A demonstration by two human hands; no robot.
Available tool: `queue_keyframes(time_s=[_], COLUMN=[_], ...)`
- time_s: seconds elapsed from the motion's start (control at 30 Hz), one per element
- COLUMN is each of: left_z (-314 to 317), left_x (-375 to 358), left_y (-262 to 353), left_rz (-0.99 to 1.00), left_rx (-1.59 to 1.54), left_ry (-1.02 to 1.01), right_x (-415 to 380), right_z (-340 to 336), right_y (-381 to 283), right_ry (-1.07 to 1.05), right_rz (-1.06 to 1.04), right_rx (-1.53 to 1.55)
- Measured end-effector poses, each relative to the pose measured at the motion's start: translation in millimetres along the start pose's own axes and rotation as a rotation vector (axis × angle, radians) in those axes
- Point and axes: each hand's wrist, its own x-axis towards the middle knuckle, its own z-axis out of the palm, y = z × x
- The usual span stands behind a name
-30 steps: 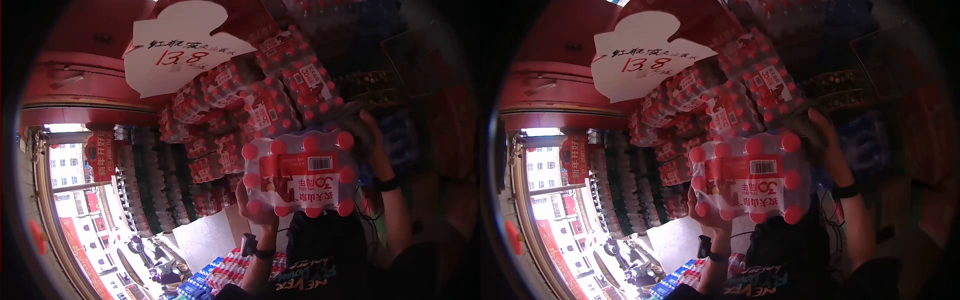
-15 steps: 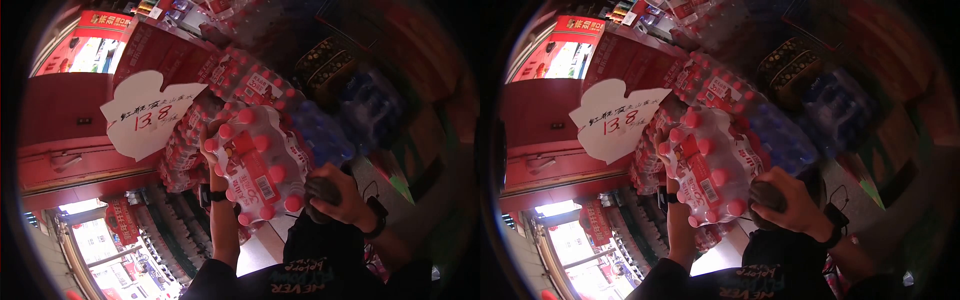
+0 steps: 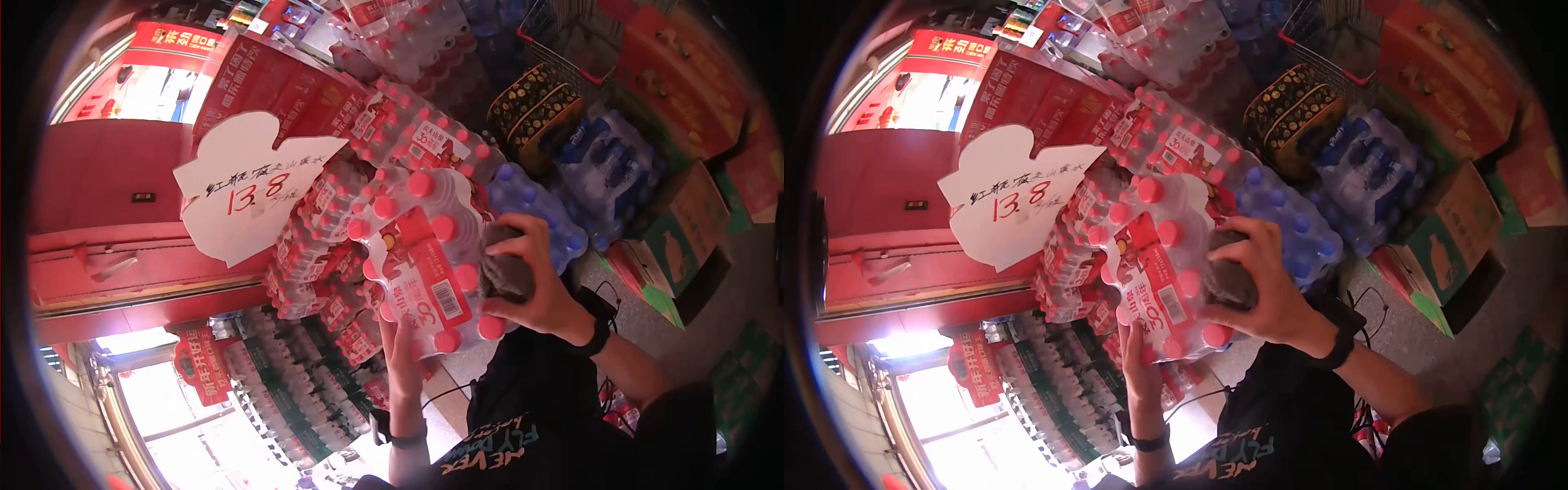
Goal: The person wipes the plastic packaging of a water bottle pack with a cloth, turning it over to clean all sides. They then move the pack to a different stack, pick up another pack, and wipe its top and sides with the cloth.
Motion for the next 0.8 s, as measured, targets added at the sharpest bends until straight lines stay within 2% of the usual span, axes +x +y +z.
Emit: queue_keyframes(time_s=[0.03,0.07,0.17,0.23,0.3,0.33,0.43,0.5,0.53,0.6,0.63,0.67,0.7,0.77,0.8], left_z=[8.2,16.3,27.5,21.1,15.2,13.8,14.7,8.1,-0.7,-12.4,-11.0,-7.9,-4.8,11.6,15.5], left_x=[-2.7,-5.5,-7.3,-7.7,-7.4,-7.7,-7.6,-7.5,-6.9,-2.5,-2.5,-7.7,-12.9,-9.0,-8.3], left_y=[4.1,8.1,8.4,-2.5,-9.8,-11.5,-6.4,-17.1,-31.4,-47.8,-46.3,-41.4,-36.5,-23.1,-21.5], left_rz=[0.010,0.020,0.100,0.224,0.288,0.273,0.160,0.262,0.406,0.591,0.627,0.573,0.520,0.334,0.270], left_rx=[-0.005,-0.010,0.076,0.305,0.385,0.316,-0.010,0.111,0.366,0.679,0.742,0.673,0.603,0.250,0.121], left_ry=[0.029,0.059,0.114,0.122,0.102,0.089,0.092,0.120,0.128,0.126,0.130,0.131,0.135,0.118,0.107], right_x=[-6.7,-14.5,-42.2,-65.7,-81.3,-68.1,-28.5,-22.5,-23.2,-49.9,-65.3,-79.6,-79.3,-66.3,-45.7], right_z=[10.5,17.7,23.7,17.0,12.8,10.9,9.1,10.1,10.9,17.9,22.4,25.9,26.0,22.0,16.4], right_y=[4.8,13.1,35.6,67.0,81.1,67.0,4.3,5.1,6.0,37.5,60.3,78.3,73.9,54.7,29.3], right_ry=[0.004,0.021,0.132,0.098,0.082,0.070,0.133,0.033,-0.012,0.094,0.136,0.215,0.217,0.214,0.172], right_rz=[0.002,0.111,0.382,0.541,0.704,0.615,0.272,0.091,0.006,0.357,0.528,0.722,0.691,0.600,0.435], right_rx=[-0.040,0.138,0.412,0.324,0.181,0.092,0.387,0.278,0.222,0.339,0.399,0.495,0.439,0.320,0.266])
